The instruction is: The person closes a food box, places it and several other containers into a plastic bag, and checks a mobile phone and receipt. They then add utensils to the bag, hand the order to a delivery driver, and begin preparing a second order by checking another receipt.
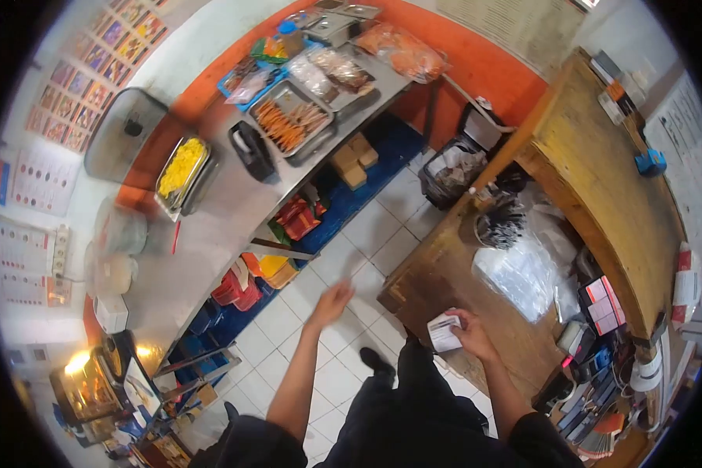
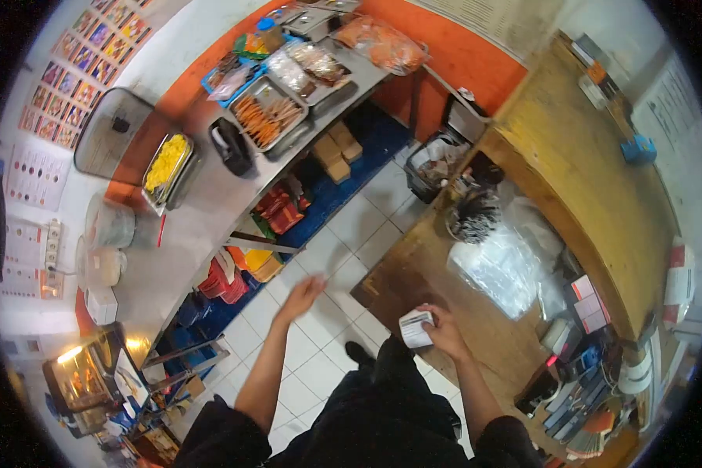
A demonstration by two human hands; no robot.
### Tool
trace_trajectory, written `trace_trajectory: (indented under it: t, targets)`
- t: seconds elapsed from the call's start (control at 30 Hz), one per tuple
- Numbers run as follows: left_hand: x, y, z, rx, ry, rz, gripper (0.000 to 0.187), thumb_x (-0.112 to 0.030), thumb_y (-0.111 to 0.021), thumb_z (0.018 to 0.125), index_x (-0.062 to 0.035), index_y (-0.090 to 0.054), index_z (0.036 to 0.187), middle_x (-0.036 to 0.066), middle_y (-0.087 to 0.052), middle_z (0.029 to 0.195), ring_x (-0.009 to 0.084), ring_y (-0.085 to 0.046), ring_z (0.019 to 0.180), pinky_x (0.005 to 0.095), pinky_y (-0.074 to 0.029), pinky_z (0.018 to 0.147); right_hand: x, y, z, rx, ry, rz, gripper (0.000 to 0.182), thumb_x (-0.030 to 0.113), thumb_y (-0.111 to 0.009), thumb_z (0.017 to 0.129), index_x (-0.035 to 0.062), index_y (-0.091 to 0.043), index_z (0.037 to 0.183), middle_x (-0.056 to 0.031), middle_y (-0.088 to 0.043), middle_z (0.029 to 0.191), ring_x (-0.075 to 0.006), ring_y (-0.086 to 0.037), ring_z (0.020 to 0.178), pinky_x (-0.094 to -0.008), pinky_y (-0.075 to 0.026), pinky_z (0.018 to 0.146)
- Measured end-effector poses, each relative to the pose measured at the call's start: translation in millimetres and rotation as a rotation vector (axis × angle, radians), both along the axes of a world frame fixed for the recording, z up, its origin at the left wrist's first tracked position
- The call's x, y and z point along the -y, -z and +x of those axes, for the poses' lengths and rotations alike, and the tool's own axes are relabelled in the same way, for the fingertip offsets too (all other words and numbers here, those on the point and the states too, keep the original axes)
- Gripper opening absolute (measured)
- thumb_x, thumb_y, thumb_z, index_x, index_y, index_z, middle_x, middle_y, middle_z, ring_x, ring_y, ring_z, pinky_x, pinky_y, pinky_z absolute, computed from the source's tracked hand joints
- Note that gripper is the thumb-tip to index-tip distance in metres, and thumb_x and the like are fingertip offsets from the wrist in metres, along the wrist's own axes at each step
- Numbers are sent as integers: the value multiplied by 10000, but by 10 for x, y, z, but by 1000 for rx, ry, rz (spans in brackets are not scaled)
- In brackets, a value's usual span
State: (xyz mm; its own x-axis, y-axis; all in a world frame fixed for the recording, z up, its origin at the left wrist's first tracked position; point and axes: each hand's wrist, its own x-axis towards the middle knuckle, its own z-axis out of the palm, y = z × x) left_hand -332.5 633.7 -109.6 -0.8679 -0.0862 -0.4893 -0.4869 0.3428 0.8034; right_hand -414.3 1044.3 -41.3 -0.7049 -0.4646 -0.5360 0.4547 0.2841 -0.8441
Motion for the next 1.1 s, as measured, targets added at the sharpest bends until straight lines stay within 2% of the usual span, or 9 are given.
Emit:
trace_trajectory:
  t: [0.07,0.2,0.33,0.4,0.53,0.67,0.77,0.87,1.1]
  targets:
    - [25,90,1238,16,-181,219,428,-226,-484,1049,-37,-468,1433,96,-663,1238,184,-613,1131,334,-480,961,485,-270,-77,-73,-135,-26,415,-69,-604,861,37,-590,1261,-95,-626,1199,-192,-598,1138,-329,-468,982]
    - [-69,-586,2802,119,-523,408,441,-241,-475,1061,-82,-425,1469,87,-659,1262,204,-607,1178,388,-470,1010,1760,-597,79,-267,-448,-168,543,-76,-611,803,12,-540,1334,-111,-538,1340,-225,-502,1281,-337,-397,1076]
    - [65,-989,3587,-198,-881,533,535,-286,-467,1066,-113,-273,1534,135,-590,1358,234,-561,1249,419,-451,1050,3262,-932,910,-234,-829,-328,580,-101,-600,807,-24,-482,1369,-135,-504,1328,-247,-502,1259,-341,-372,1091]
    - [281,-1223,3743,-463,-1075,649,573,-179,-533,1040,-103,-250,1532,138,-577,1336,210,-560,1223,382,-460,1024,3979,-1204,1658,-83,-934,-399,596,-102,-607,824,-9,-460,1394,-129,-481,1360,-246,-492,1276,-338,-371,1096]
    - [1021,-1756,4337,-717,-1357,302,621,-14,-622,958,-69,-306,1490,99,-586,1207,152,-581,1114,309,-476,947,5199,-1391,3227,-35,-1272,-570,529,-48,-638,885,28,-475,1383,-125,-486,1356,-243,-482,1295,-345,-411,1068]
    - [1405,-2150,5456,-773,-1637,-212,493,29,-692,893,-37,-495,1340,74,-610,1075,124,-607,1011,266,-492,866,5926,-1771,4618,-461,-1583,-654,479,-37,-648,887,40,-517,1341,-104,-532,1280,-178,-607,1034,-317,-514,868]
    - [1512,-2086,6163,-776,-1863,-408,313,23,-712,877,-7,-635,1179,73,-626,1026,128,-617,979,257,-493,840,6275,-1637,5352,-109,-1686,-661,424,-23,-659,892,37,-558,1300,-89,-553,1216,-130,-614,898,-277,-518,742]
    - [1711,-2152,6615,-669,-2043,-521,178,12,-709,880,3,-705,1058,83,-637,1020,146,-631,981,258,-496,835,6600,-1628,5786,-123,-1833,-693,406,-57,-651,895,45,-578,1280,-80,-568,1203,-116,-626,904,-247,-499,748]
    - [2664,-2370,7527,-484,-1921,-772,299,-4,-659,878,-34,-665,1176,159,-635,1139,282,-626,1082,332,-484,935,7548,-1524,6479,46,-2044,-452,380,1,-705,880,11,-606,1247,-90,-668,1019,-132,-656,891,-272,-533,807]
